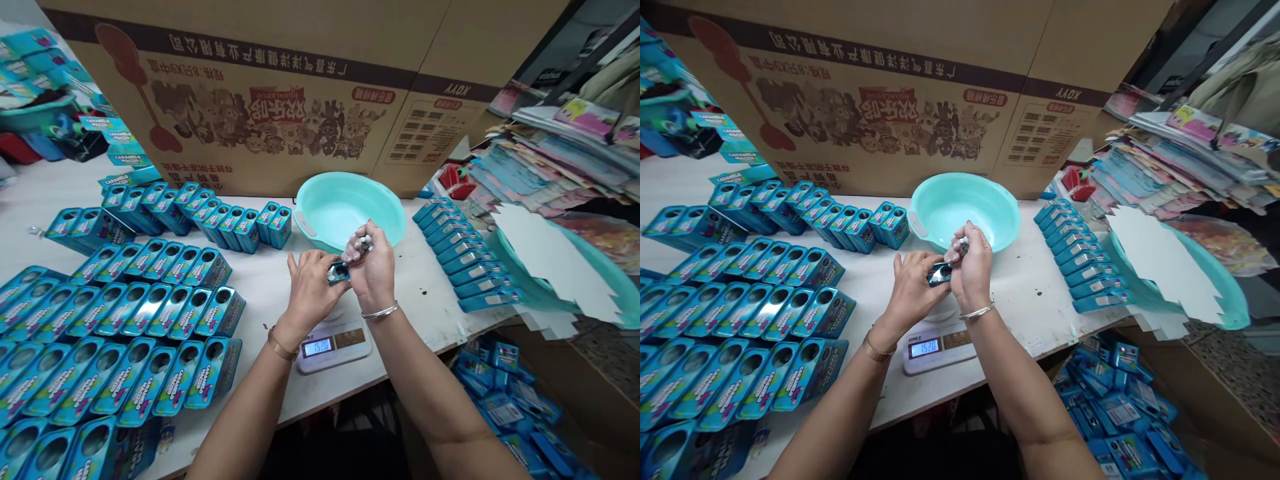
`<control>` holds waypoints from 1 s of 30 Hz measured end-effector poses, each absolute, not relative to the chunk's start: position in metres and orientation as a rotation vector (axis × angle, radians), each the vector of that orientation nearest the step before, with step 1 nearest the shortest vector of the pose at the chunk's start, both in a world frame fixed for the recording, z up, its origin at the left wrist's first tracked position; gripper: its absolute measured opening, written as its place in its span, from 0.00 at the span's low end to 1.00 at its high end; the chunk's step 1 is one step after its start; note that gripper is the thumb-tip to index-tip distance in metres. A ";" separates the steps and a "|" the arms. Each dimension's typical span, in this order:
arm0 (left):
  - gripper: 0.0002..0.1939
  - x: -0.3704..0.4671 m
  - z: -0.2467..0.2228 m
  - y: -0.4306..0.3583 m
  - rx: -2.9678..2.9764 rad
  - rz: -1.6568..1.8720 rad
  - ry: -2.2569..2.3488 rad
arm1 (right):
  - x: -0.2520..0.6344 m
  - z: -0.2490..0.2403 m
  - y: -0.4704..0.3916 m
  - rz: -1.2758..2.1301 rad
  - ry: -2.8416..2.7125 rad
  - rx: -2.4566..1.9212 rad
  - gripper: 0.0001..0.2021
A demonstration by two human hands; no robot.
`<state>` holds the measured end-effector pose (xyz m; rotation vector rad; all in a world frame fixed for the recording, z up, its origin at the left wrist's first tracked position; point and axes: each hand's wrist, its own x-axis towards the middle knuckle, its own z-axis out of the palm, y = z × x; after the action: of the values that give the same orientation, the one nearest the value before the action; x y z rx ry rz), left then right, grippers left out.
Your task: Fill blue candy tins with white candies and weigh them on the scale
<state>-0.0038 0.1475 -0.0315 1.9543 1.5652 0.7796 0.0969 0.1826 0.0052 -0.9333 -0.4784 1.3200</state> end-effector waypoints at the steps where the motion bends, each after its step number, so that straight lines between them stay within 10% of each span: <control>1: 0.16 -0.004 -0.031 0.147 1.952 0.777 1.570 | 0.098 0.006 0.183 1.343 -0.444 -0.925 0.13; 11: 0.32 -0.025 -0.039 0.114 1.996 1.025 1.732 | 0.138 0.016 0.173 1.424 -0.256 -0.821 0.15; 30: 0.14 -0.037 -0.026 0.090 2.178 1.182 1.803 | 0.186 -0.044 0.117 1.394 0.090 -0.847 0.09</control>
<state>-0.0366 0.0902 -0.0263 2.1780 1.8026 1.1819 0.1862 0.1168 -0.0444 -0.8469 0.0901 1.3944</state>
